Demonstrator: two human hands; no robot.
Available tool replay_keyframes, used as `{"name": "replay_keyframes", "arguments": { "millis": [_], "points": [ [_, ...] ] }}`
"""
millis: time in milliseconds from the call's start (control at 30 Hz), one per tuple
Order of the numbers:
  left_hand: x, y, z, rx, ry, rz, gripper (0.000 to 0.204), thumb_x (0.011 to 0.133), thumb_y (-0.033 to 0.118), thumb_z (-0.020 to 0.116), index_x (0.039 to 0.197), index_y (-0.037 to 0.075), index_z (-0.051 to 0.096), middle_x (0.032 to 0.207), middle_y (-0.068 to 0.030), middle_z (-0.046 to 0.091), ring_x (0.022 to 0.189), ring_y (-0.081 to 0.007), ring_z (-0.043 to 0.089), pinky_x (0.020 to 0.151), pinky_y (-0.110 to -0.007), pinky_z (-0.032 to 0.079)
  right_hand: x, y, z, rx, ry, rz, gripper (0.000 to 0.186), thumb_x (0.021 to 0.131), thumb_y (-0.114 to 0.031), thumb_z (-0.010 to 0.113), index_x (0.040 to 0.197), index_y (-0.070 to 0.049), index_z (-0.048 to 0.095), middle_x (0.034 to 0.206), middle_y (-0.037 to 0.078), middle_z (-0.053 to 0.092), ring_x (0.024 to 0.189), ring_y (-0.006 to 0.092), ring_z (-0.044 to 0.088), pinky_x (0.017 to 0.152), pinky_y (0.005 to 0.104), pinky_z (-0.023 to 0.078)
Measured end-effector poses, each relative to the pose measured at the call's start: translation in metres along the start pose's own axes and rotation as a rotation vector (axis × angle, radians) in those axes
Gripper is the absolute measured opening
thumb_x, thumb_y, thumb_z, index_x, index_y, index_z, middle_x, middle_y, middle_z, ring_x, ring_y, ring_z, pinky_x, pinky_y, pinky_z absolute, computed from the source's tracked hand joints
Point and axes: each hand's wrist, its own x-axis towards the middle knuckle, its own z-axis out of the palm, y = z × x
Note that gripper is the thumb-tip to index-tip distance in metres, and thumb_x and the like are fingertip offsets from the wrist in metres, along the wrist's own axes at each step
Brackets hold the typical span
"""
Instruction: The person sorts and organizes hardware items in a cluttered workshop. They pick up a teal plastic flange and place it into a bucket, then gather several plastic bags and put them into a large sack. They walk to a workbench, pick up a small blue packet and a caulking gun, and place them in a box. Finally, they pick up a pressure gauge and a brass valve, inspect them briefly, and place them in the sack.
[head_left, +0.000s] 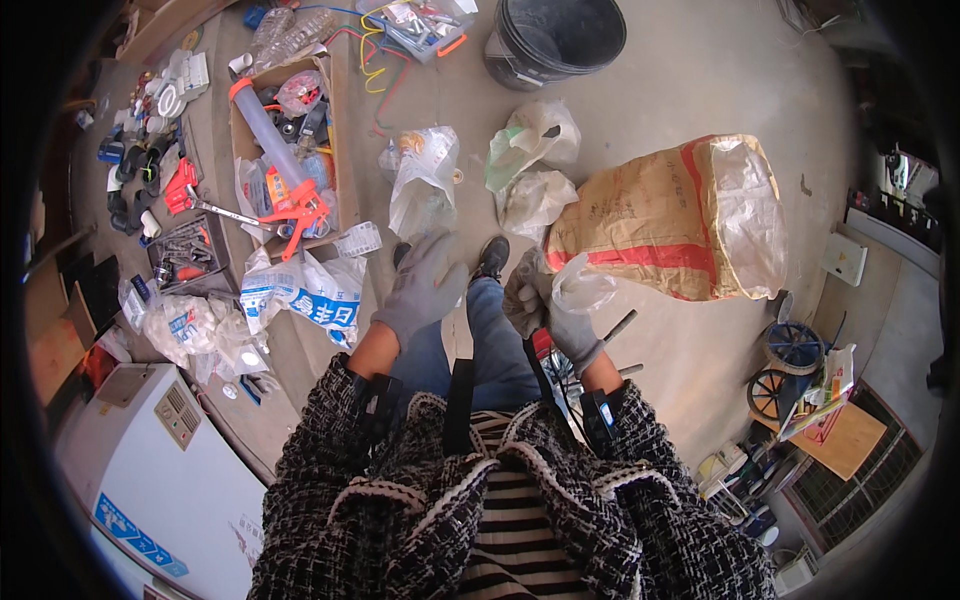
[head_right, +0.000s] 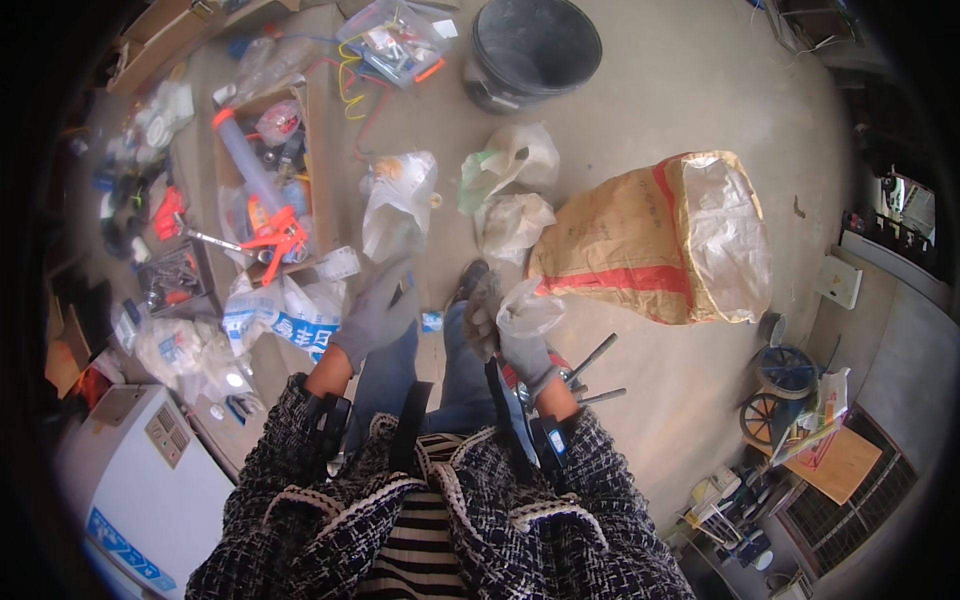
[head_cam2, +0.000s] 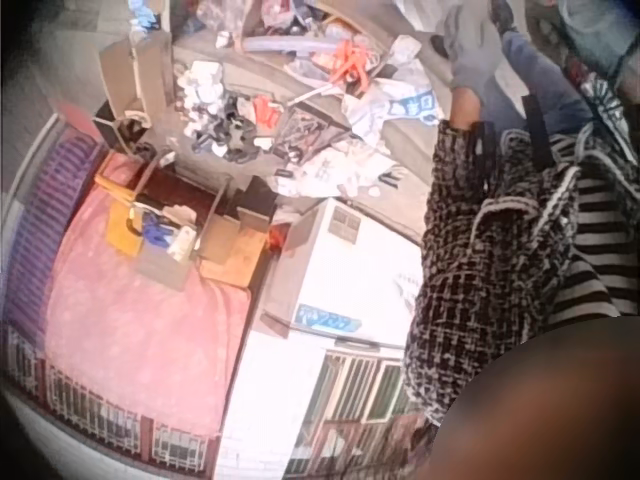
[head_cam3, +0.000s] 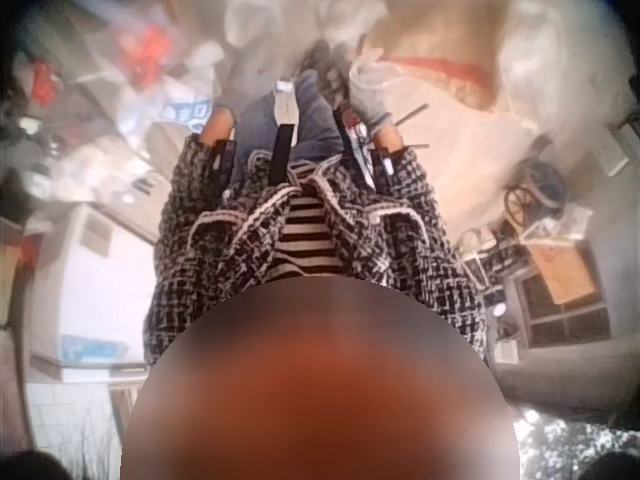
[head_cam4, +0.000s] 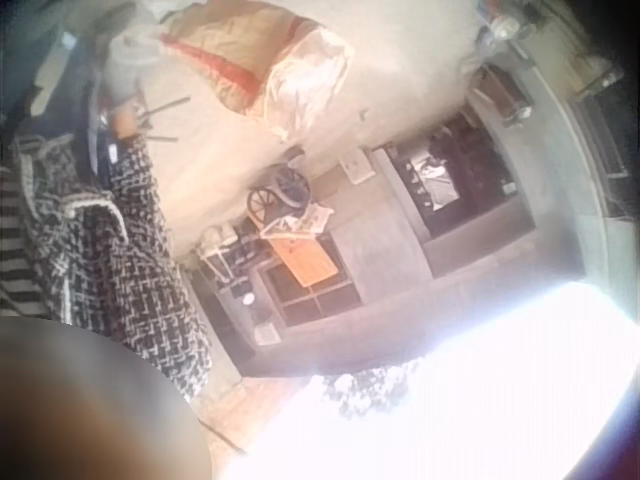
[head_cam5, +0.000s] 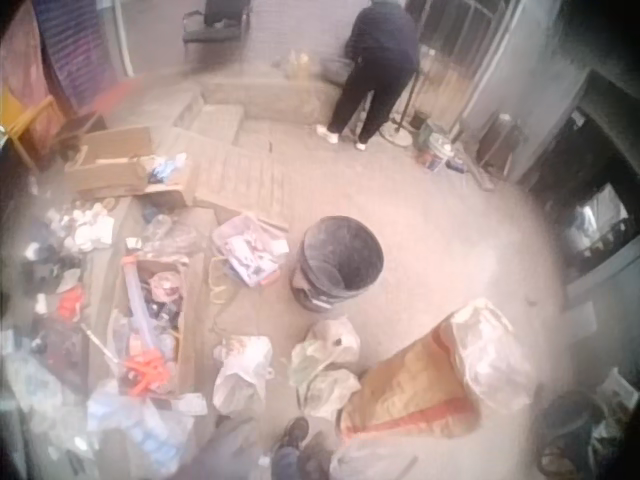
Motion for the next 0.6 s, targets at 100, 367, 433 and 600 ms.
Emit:
{"name": "replay_keyframes", "arguments": {
  "millis": [100,367,433,600],
  "points": [
    [0.016,0.007,0.026,0.060,-0.006,-0.059,0.047,0.086,0.021,0.064,0.128,0.001,0.057,0.132,-0.0233,0.056,0.126,-0.0401,0.050,0.108,-0.044,0.040,0.009,-0.012,-0.020,0.347,-0.355,-0.001,0.025,0.101,-0.026,0.057,0.084,-0.007,0.057,0.068,0.000,0.051,0.056,0.0102,0.047,0.045,0.0234,0.039],
    [0.057,0.027,0.103,0.103,-0.197,-0.225,0.049,0.090,0.026,0.061,0.133,0.005,0.055,0.136,-0.0217,0.054,0.130,-0.0386,0.048,0.111,-0.044,0.036,0.014,-0.005,-0.103,0.021,-0.079,-0.053,0.021,0.101,-0.024,0.054,0.090,-0.005,0.055,0.075,0.004,0.054,0.057,0.0143,0.051,0.047,0.0280,0.043],
    [0.067,0.029,0.117,0.153,-0.241,-0.208,0.050,0.092,0.028,0.061,0.135,0.006,0.054,0.136,-0.0209,0.055,0.130,-0.0382,0.048,0.112,-0.044,0.035,0.026,0.009,-0.121,0.039,-0.024,-0.111,0.014,0.095,-0.018,0.059,0.092,-0.004,0.058,0.076,0.007,0.059,0.058,0.0189,0.058,0.044,0.0316,0.044],
    [0.088,0.036,0.142,0.194,-0.358,-0.195,0.051,0.088,0.028,0.060,0.133,0.005,0.054,0.137,-0.0232,0.052,0.130,-0.0388,0.047,0.112,-0.043,0.035,0.032,0.049,-0.173,-0.537,0.154,-0.363,0.015,0.095,-0.018,0.058,0.091,-0.004,0.058,0.076,0.007,0.061,0.067,0.0211,0.062,0.056,0.0333,0.050]
  ]
}}
